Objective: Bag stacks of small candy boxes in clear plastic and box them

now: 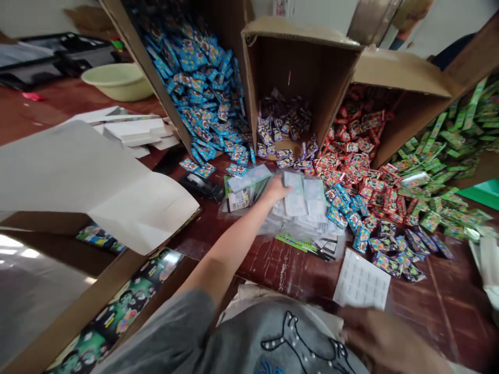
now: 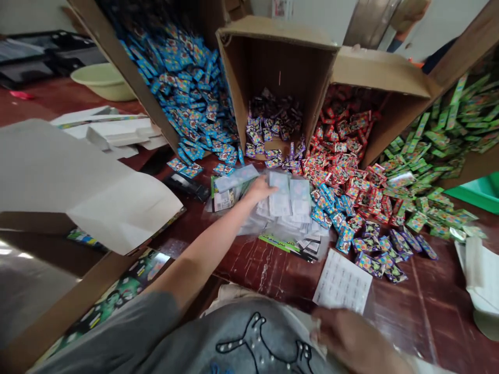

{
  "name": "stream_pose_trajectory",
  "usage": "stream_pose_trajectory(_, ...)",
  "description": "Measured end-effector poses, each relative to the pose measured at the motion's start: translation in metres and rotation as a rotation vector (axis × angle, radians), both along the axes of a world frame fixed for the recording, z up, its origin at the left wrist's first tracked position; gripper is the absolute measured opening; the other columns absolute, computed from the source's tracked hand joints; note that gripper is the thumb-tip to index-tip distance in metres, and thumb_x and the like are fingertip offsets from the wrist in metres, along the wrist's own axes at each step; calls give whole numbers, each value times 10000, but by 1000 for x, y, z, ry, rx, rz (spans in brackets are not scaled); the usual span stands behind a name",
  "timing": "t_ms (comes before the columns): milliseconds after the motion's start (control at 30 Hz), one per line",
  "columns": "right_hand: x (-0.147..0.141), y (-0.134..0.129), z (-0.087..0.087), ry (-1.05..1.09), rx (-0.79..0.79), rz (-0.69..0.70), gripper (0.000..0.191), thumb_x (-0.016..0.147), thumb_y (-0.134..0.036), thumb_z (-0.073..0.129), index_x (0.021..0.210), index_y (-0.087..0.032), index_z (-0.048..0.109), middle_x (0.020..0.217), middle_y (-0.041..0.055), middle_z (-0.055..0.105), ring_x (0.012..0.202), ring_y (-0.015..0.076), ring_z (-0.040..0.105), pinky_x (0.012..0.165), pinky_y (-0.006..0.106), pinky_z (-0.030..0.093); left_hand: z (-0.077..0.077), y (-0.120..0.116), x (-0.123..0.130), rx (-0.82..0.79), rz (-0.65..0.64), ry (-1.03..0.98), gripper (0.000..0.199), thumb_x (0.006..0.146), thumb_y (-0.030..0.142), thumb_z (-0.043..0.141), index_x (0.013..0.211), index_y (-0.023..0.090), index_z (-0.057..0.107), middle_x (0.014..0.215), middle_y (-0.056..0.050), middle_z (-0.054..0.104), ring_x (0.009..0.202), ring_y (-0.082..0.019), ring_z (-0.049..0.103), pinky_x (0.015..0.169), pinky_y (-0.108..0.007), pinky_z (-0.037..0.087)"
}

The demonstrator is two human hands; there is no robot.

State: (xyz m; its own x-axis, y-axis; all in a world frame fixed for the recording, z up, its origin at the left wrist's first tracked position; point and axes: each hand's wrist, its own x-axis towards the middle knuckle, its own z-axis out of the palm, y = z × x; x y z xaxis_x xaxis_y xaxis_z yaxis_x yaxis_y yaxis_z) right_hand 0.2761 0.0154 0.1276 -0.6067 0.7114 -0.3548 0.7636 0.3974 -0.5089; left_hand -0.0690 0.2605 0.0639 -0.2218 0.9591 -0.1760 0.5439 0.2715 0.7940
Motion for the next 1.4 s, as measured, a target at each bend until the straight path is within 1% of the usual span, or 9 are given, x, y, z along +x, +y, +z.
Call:
stream_pose_trajectory(133, -57, 123, -31, 507, 252, -201, 386, 1037, -582, 617, 1145, -257, 796, 1071, 99, 831, 954, 263, 802, 851, 420, 676, 5, -24, -22, 102, 34, -370, 540, 898, 239, 717, 1420, 173, 597, 1319, -115, 775, 1172, -228, 746, 1006, -311, 571)
stream_pose_trajectory(300, -146, 214, -39, 772, 401, -237, 588, 1080, -583, 542, 1558, -241, 552, 1561, 181, 610, 1409, 285, 637, 1146, 504, 582, 3, -82, -23, -155, 36, -1128, 352, 795, 421, 737, 1078, 214, 699, 761, 4, 663, 541, -124, 533, 523, -253, 441)
stream_pose_trajectory(433, -177, 196, -28, 690, 461, 75, 507, 1045, -560, 663, 1460, -270, 657, 1386, 136, 710, 1321, 312, 659, 1138, 550, 576, -9, -123, -3, -421, -112, -1214, 292, 726, 438, 809, 754, 212, 627, 578, 23, 467, 492, -97, 334, 491, -237, 269)
stream_pose_trajectory(633, -157, 165, -23, 421, 678, 16, 396, 1016, -443, 743, 1343, -220, 762, 1281, 154, 713, 1211, 324, 663, 1030, 547, 617, -16, -138, 20, -530, -308, -1317, 565, 561, 583, 912, 663, 209, 500, 674, 12, 484, 527, -78, 249, 491, -247, 123)
stream_pose_trajectory(733, -147, 159, -23, 431, 537, 77, 454, 1007, -491, 756, 1366, -215, 737, 1272, 129, 738, 1182, 276, 698, 1004, 466, 637, -19, -140, 33, -544, -352, -1341, 651, 520, 662, 923, 607, 210, 462, 605, 20, 380, 523, -95, 256, 501, -263, 107)
stream_pose_trajectory(967, -105, 142, -2, 242, 472, 61, 351, 1076, -498, 635, 914, -203, 732, 919, 89, 760, 916, 257, 733, 902, 452, 589, -8, -158, 41, -442, -271, -1336, 549, 612, 714, 934, 812, 249, 721, 776, -41, 632, 671, -172, 525, 612, -299, 405)
stream_pose_trajectory(1100, -67, 142, 22, 215, 310, 233, 225, 1068, -391, 646, 927, -245, 744, 870, 26, 760, 833, 219, 745, 1045, 486, 561, 16, -150, 28, -365, -507, -1145, 696, 694, 742, 924, 1142, 225, 796, 1181, -110, 785, 1102, -290, 714, 1012, -399, 552)
stream_pose_trajectory(1200, -54, 139, 32, 237, 266, 234, 177, 1056, -356, 656, 944, -252, 745, 869, 2, 768, 812, 209, 759, 1198, 554, 486, 28, -145, 31, -233, -648, -833, 586, 741, 587, 957, 1151, 205, 784, 1144, -86, 811, 1048, -244, 743, 989, -356, 568)
stream_pose_trajectory(1400, -58, 111, 2, 428, 287, -7, 235, 1069, -466, 640, 1041, -245, 717, 1307, 108, 793, 1268, 298, 746, 1295, 645, 369, 15, -155, 37, -168, -445, -620, 474, 744, 555, 926, 1007, 174, 824, 961, -58, 835, 884, -236, 772, 871, -355, 620)
